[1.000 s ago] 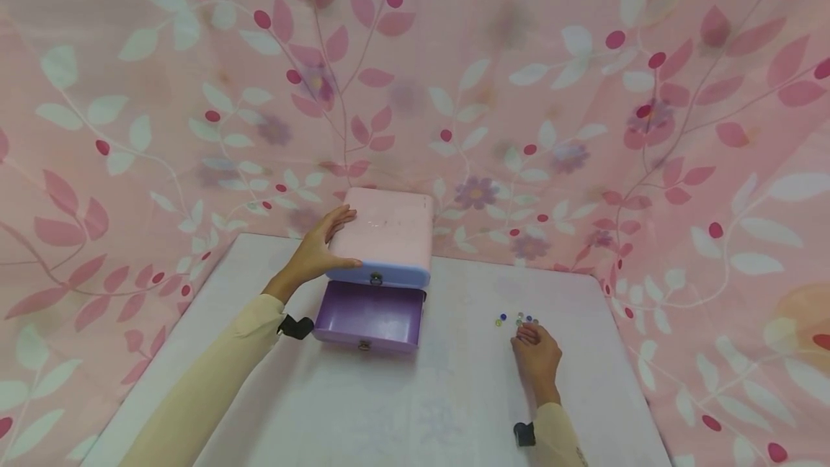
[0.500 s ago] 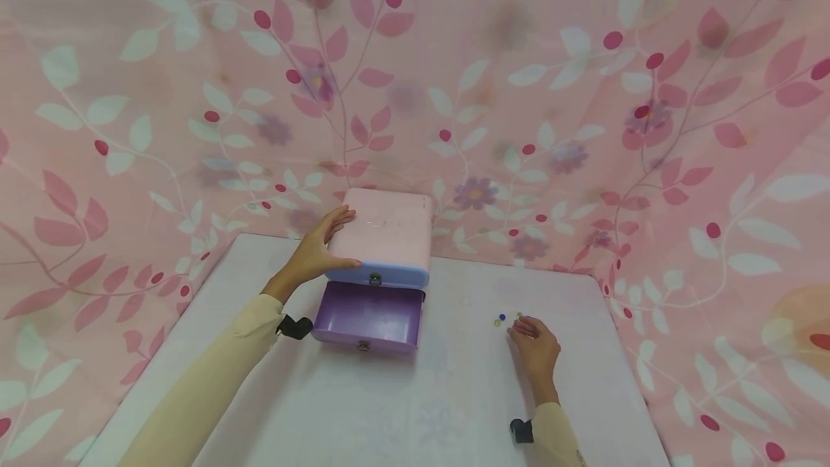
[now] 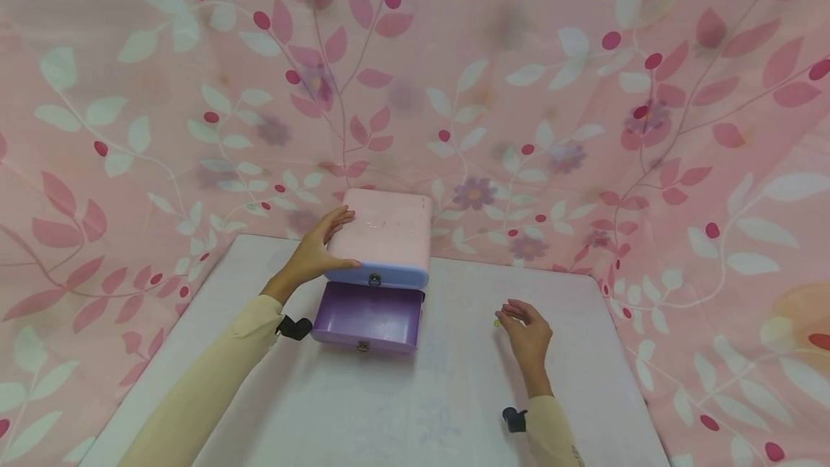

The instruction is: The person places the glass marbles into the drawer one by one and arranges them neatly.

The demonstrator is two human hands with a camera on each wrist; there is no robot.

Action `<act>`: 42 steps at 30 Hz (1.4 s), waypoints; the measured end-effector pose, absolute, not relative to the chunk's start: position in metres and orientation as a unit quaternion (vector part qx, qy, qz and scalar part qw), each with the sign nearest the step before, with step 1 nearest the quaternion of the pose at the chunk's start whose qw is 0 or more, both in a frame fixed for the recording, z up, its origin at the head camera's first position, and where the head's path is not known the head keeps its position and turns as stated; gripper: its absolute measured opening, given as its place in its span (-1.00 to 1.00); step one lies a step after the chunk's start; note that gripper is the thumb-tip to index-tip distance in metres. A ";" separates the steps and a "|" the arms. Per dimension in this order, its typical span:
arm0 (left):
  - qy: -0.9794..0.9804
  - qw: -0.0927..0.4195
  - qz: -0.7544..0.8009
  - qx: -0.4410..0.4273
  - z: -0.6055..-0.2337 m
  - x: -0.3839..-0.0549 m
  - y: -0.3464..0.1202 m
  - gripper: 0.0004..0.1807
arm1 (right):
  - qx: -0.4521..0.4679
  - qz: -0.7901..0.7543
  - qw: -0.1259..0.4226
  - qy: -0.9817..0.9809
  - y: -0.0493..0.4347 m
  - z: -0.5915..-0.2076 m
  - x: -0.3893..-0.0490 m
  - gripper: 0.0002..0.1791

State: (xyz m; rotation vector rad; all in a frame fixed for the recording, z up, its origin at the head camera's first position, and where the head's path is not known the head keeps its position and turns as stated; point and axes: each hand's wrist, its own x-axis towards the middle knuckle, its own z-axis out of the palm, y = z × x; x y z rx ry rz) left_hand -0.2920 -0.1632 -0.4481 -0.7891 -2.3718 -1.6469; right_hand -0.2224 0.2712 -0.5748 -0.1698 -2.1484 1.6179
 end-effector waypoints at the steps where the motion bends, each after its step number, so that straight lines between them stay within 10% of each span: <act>1: -0.789 0.074 -0.550 -0.265 -0.449 -0.293 -0.164 0.21 | -0.053 0.589 0.223 -0.775 0.268 -0.570 -0.222 -0.64; 42: -0.788 0.073 -0.551 -0.266 -0.449 -0.292 -0.164 0.20 | 0.112 0.691 0.141 -0.700 0.158 -0.508 -0.219 -0.66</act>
